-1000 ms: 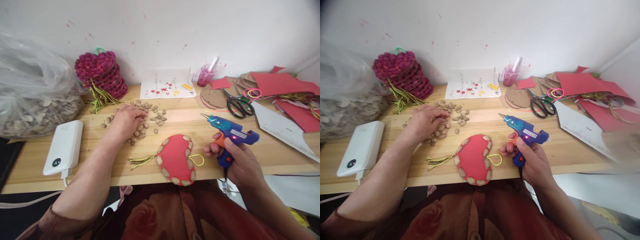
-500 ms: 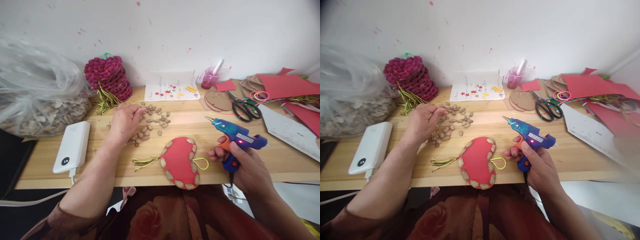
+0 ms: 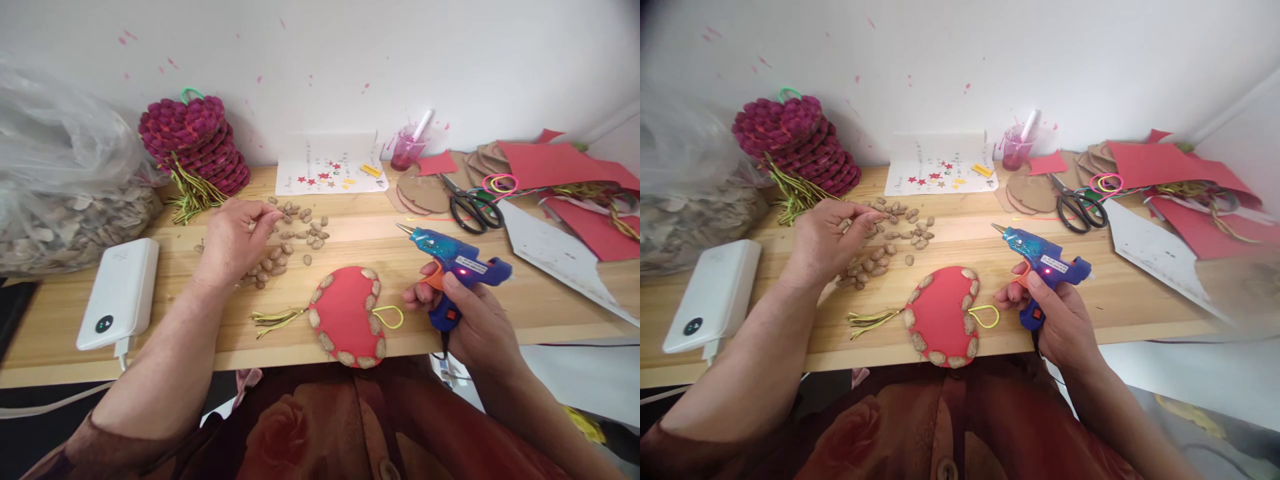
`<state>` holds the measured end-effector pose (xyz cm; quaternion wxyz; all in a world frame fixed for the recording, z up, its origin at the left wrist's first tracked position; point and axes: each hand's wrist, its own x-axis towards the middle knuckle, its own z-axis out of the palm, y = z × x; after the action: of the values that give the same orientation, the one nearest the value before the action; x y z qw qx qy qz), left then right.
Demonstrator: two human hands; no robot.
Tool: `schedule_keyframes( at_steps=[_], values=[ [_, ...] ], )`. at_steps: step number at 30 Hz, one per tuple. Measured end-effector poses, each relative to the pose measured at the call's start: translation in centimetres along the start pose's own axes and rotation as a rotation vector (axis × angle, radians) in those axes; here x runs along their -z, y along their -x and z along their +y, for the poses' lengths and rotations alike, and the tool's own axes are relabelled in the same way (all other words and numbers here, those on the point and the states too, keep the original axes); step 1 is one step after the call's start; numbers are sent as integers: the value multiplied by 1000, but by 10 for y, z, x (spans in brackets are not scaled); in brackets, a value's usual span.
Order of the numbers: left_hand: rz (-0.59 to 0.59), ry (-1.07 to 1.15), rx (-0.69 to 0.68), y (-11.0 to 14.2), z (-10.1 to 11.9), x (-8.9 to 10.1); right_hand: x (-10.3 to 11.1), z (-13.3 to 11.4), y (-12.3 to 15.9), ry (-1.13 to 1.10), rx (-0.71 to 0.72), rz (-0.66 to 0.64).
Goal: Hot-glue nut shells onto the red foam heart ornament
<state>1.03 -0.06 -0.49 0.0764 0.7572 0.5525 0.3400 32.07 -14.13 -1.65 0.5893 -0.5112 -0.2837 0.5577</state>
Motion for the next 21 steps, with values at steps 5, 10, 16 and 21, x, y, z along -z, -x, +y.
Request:
schedule_keyframes(
  at_steps=[5, 10, 16, 21],
  values=[
    [44, 61, 29, 2, 0, 1, 0, 0, 1, 12, 5, -6],
    [122, 155, 36, 1, 0, 0, 1, -1, 1, 26, 8, -5],
    [166, 281, 91, -1, 5, 14, 2, -1, -2, 67, -12, 50],
    [197, 223, 162, 5, 15, 33, 4, 0, -5, 103, -22, 106]
  ],
)
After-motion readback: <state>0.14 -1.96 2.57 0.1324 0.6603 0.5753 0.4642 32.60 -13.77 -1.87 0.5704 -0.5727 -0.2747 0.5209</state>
